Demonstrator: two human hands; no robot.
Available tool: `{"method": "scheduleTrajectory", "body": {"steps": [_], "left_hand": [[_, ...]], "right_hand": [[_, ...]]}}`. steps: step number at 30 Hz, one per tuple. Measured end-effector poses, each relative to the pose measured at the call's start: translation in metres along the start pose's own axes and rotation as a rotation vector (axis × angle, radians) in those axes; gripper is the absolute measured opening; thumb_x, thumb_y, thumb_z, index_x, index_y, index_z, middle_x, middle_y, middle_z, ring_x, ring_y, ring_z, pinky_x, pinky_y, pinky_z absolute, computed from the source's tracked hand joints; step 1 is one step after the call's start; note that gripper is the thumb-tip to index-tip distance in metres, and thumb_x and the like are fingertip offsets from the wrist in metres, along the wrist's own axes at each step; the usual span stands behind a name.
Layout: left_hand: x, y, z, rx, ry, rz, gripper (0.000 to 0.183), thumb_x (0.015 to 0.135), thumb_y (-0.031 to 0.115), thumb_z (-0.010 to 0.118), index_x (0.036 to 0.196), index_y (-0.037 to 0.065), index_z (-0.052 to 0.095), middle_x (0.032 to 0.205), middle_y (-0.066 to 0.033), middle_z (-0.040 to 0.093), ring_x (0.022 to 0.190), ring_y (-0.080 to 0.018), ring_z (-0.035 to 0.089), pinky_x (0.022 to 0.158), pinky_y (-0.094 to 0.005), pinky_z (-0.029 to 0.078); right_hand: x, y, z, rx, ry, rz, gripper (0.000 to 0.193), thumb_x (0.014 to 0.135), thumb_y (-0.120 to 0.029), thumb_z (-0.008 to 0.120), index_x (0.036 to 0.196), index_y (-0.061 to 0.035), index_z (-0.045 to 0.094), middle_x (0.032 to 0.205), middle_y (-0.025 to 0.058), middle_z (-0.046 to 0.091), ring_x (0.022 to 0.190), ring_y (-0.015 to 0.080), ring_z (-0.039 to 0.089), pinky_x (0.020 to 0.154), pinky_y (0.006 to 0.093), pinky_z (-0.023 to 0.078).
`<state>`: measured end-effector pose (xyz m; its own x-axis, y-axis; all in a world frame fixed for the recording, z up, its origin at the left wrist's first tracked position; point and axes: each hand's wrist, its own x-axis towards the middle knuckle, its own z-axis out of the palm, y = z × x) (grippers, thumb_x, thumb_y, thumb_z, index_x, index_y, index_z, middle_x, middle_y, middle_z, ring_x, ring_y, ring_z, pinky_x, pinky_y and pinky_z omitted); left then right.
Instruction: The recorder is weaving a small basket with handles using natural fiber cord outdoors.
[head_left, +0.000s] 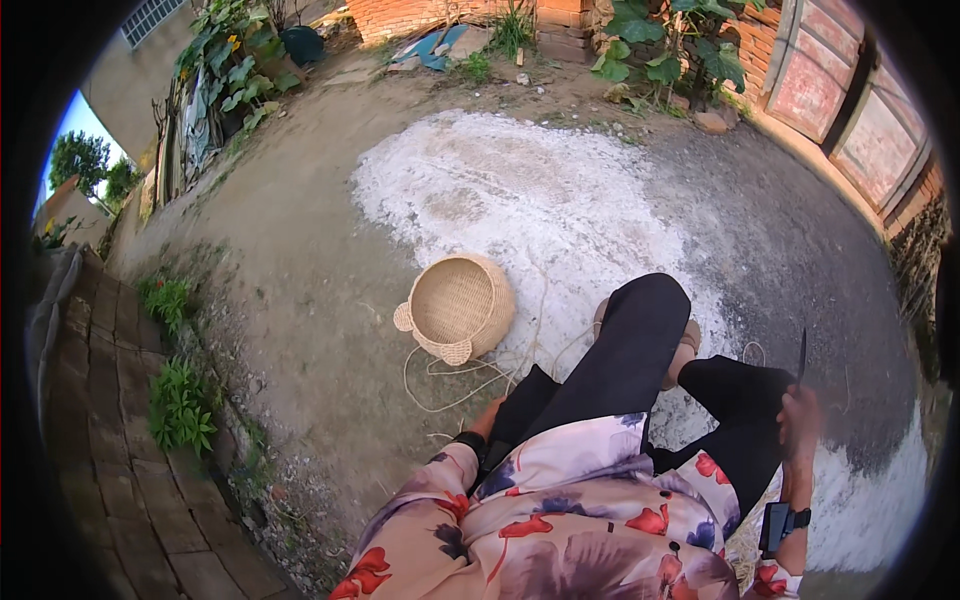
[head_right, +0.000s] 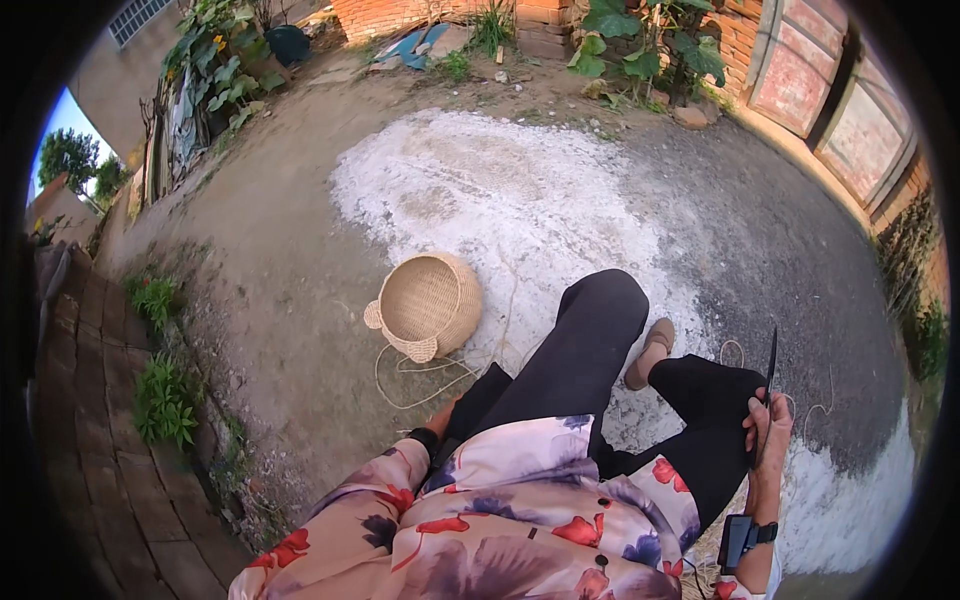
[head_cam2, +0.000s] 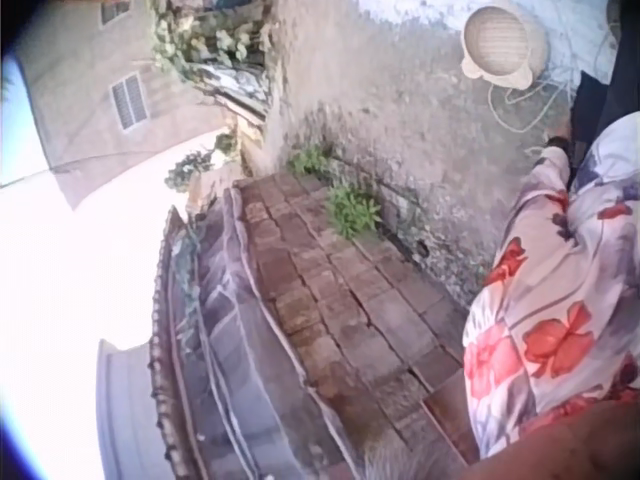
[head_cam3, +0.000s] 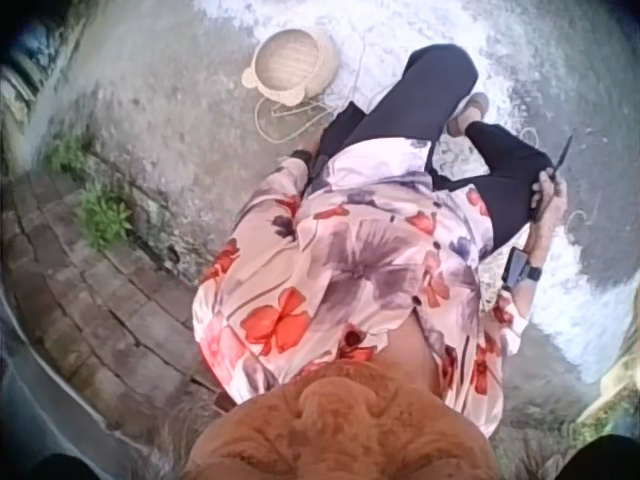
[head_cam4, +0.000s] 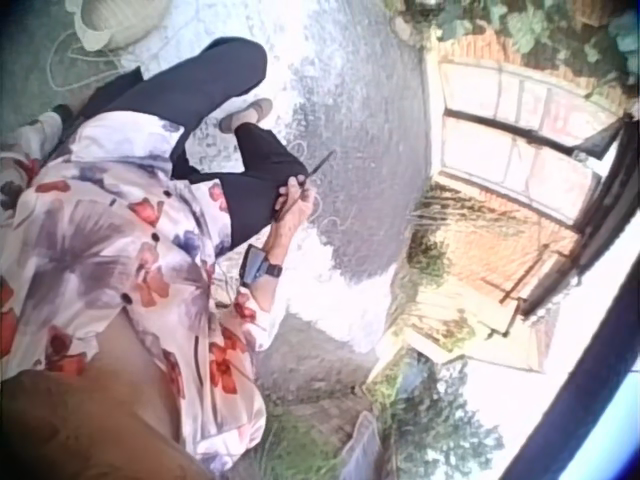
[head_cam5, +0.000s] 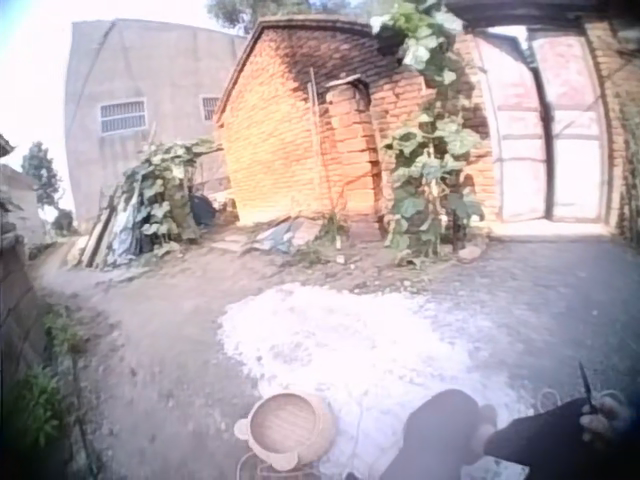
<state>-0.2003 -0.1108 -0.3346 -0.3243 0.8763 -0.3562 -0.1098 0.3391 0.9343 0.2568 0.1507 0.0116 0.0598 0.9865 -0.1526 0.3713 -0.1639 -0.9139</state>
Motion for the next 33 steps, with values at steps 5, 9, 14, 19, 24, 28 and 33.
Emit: {"method": "scheduleTrajectory", "body": {"steps": [5,9,14,19,24,28,33], "left_hand": [[-0.023,0.02,0.006,0.029,-0.003,-0.03,0.024,0.09,0.02,0.055,0.101,0.002,0.066,0.087,-0.0079,0.068,0.076,-0.0156,0.062,0.07,-0.0306,0.05],[-0.03,0.056,0.006,0.124,-0.026,-0.014,0.02,0.09,0.016,0.056,0.101,0.002,0.066,0.085,-0.0054,0.067,0.074,-0.0135,0.061,0.067,-0.0281,0.05],[0.027,0.149,0.007,0.312,-0.057,0.081,0.017,0.089,0.011,0.057,0.1,0.003,0.066,0.082,-0.0022,0.066,0.071,-0.0109,0.06,0.063,-0.0249,0.049],[0.087,0.287,0.036,0.008,0.087,0.164,0.014,0.091,0.026,0.059,0.1,0.015,0.061,0.077,0.0057,0.058,0.069,-0.0058,0.054,0.063,-0.0211,0.043],[0.116,0.377,0.096,0.328,0.094,0.372,0.03,0.09,0.031,0.063,0.11,0.009,0.063,0.103,-0.0003,0.061,0.099,-0.0114,0.054,0.085,-0.028,0.041],[0.133,0.385,0.151,0.648,-0.232,0.366,0.028,0.09,0.023,0.062,0.109,0.002,0.064,0.101,-0.0037,0.061,0.097,-0.0156,0.055,0.089,-0.0288,0.041],[0.156,0.395,0.196,0.859,-0.353,0.445,0.024,0.089,0.022,0.062,0.096,-0.001,0.064,0.092,-0.0059,0.061,0.089,-0.0166,0.055,0.084,-0.0293,0.043]], "right_hand": [[-0.009,0.009,-0.006,-0.039,0.011,-0.054,0.029,0.084,-0.021,0.068,0.106,-0.0058,0.057,0.06,-0.0029,0.052,0.041,0.0019,0.039,0.036,0.0172,0.028],[-0.012,0.013,-0.02,0.109,0.006,-0.056,0.033,0.085,-0.023,0.067,0.109,-0.0041,0.056,0.06,-0.0022,0.052,0.042,0.0025,0.041,0.036,0.0175,0.029],[0.002,0.035,-0.055,0.56,0.114,0.033,0.027,0.085,-0.025,0.065,0.101,-0.0054,0.055,0.062,0.0014,0.055,0.043,0.0058,0.047,0.036,0.0199,0.037],[-0.007,0.106,-0.106,0.546,0.348,0.071,0.025,0.086,-0.024,0.064,0.099,-0.0051,0.055,0.067,0.0032,0.056,0.048,0.0095,0.049,0.043,0.0239,0.04],[-0.053,0.212,-0.113,0.476,0.251,0.574,0.019,0.086,-0.023,0.066,0.092,-0.0083,0.056,0.067,0.0024,0.058,0.05,0.0118,0.051,0.046,0.0269,0.042],[-0.119,0.296,-0.081,0.58,0.128,0.744,0.024,0.083,-0.027,0.07,0.089,-0.008,0.056,0.067,0.0037,0.06,0.055,0.0126,0.055,0.048,0.0276,0.042],[-0.174,0.351,-0.039,0.644,0.109,0.944,0.027,0.083,-0.027,0.07,0.091,-0.0056,0.057,0.066,0.0054,0.06,0.05,0.0128,0.052,0.043,0.0275,0.038]]}}
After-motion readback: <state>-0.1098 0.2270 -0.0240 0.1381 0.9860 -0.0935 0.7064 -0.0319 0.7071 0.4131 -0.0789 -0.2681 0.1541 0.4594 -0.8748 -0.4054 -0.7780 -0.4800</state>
